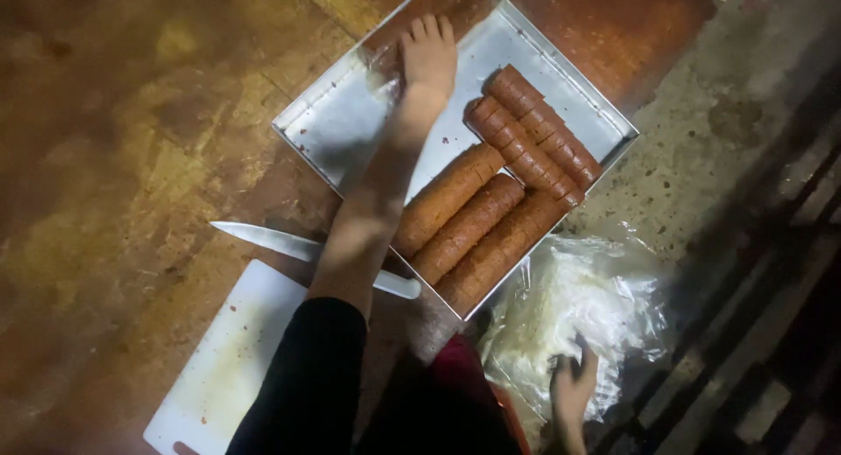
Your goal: Slicing long cylindrical food rolls into smaller pieces and arranging them in a tray.
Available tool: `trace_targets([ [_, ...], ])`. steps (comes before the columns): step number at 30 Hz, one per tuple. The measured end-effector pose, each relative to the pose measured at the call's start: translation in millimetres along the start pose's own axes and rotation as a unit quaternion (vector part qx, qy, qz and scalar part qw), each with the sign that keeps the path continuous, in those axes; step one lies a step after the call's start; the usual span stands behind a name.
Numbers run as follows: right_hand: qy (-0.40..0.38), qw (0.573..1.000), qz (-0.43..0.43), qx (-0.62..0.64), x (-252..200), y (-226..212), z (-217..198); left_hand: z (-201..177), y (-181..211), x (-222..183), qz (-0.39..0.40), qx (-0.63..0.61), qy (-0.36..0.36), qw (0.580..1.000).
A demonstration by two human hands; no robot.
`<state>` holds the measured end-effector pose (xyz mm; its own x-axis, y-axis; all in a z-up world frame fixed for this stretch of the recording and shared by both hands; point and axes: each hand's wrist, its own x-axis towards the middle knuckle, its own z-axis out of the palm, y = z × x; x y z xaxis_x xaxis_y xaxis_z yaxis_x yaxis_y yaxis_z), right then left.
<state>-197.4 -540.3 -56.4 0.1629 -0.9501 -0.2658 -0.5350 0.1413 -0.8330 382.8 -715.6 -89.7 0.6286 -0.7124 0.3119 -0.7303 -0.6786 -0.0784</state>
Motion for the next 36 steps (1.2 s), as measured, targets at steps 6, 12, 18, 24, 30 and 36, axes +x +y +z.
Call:
trace_targets([
  [6,0.022,0.994,0.013,0.103,-38,-26,-3,-35,2,-41,-0.044,-0.003,-0.144,0.989],
  [12,0.008,0.975,-0.201,0.096,-13,-102,10,-112,-35,-124,-0.071,-0.067,-0.07,0.993],
  [18,-0.213,0.939,-0.235,0.131,-83,-235,88,-285,-116,-312,-0.006,-0.125,0.205,0.971],
  [24,-0.477,0.838,-0.263,-0.032,-216,-200,202,-420,-149,-519,-0.309,-0.583,-0.215,0.72],
  [30,-0.606,0.704,-0.342,-0.142,-278,-132,262,-427,-159,-638,-0.554,-0.709,-0.006,0.436],
  [36,-0.584,0.682,-0.439,0.033,-168,-114,269,-372,-170,-668,-0.598,-0.658,0.039,0.455],
])
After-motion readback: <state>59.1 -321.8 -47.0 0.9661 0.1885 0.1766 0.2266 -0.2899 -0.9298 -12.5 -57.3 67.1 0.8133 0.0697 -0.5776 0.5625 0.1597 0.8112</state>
